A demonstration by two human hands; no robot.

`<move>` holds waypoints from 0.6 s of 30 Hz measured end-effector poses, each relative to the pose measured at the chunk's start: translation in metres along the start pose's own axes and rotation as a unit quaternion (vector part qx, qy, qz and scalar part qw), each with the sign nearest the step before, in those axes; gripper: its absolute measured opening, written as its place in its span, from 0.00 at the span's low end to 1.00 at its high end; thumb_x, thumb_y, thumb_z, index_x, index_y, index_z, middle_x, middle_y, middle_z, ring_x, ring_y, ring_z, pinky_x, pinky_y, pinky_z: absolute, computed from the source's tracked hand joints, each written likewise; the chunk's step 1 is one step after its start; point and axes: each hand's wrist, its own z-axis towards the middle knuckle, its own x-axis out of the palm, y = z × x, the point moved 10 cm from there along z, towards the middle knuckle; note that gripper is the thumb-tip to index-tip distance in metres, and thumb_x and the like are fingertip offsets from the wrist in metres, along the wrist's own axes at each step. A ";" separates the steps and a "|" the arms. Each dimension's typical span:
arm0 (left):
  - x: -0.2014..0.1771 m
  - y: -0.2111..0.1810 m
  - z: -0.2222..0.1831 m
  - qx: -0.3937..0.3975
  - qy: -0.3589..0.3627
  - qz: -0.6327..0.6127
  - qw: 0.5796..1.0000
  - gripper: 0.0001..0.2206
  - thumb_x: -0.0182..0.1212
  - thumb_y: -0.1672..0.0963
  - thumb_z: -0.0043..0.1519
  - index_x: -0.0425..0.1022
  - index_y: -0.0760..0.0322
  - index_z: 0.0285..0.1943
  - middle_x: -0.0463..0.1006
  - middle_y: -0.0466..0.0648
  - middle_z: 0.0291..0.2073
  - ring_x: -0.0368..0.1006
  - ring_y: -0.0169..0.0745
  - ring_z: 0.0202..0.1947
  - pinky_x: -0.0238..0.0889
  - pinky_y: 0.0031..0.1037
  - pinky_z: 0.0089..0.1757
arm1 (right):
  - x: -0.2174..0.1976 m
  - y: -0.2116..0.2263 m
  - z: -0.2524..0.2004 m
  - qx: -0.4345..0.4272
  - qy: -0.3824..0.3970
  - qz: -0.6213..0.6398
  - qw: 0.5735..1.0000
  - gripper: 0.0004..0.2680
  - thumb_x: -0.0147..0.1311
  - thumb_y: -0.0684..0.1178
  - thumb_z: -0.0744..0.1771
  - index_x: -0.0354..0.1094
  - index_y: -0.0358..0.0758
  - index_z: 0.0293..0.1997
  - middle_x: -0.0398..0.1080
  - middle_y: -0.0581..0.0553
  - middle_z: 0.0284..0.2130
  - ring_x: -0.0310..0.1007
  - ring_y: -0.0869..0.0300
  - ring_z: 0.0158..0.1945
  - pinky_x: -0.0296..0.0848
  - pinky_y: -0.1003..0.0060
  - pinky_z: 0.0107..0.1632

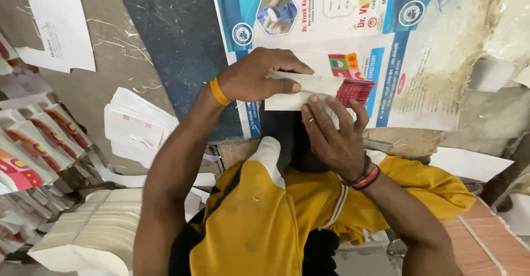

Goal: The recorder is folding, organizing, and stacking printed paper envelopes or flyers.

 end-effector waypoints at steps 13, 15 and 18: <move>0.002 -0.033 -0.010 0.081 -0.041 0.111 0.990 0.20 0.62 0.59 0.65 0.72 0.65 0.68 0.77 0.54 0.53 0.74 0.53 0.52 0.68 0.37 0.53 | -0.016 0.002 0.031 -0.003 0.017 0.055 0.998 0.15 0.55 0.41 0.65 0.70 0.33 0.59 0.70 0.41 0.53 0.67 0.51 0.55 0.65 0.50 0.60; -0.002 -0.052 -0.014 0.135 -0.065 0.186 0.971 0.23 0.63 0.58 0.62 0.69 0.68 0.68 0.76 0.57 0.53 0.73 0.56 0.51 0.68 0.39 0.51 | -0.009 -0.001 0.040 0.001 0.046 0.026 0.999 0.15 0.55 0.43 0.65 0.69 0.33 0.57 0.70 0.39 0.52 0.68 0.49 0.52 0.65 0.51 0.56; 0.000 -0.061 -0.010 0.120 -0.082 0.318 0.937 0.26 0.65 0.59 0.59 0.68 0.72 0.68 0.77 0.57 0.45 0.74 0.55 0.43 0.68 0.40 0.43 | 0.007 -0.008 0.047 -0.011 0.070 -0.006 0.997 0.14 0.55 0.45 0.65 0.69 0.33 0.56 0.71 0.38 0.49 0.69 0.50 0.46 0.65 0.55 0.49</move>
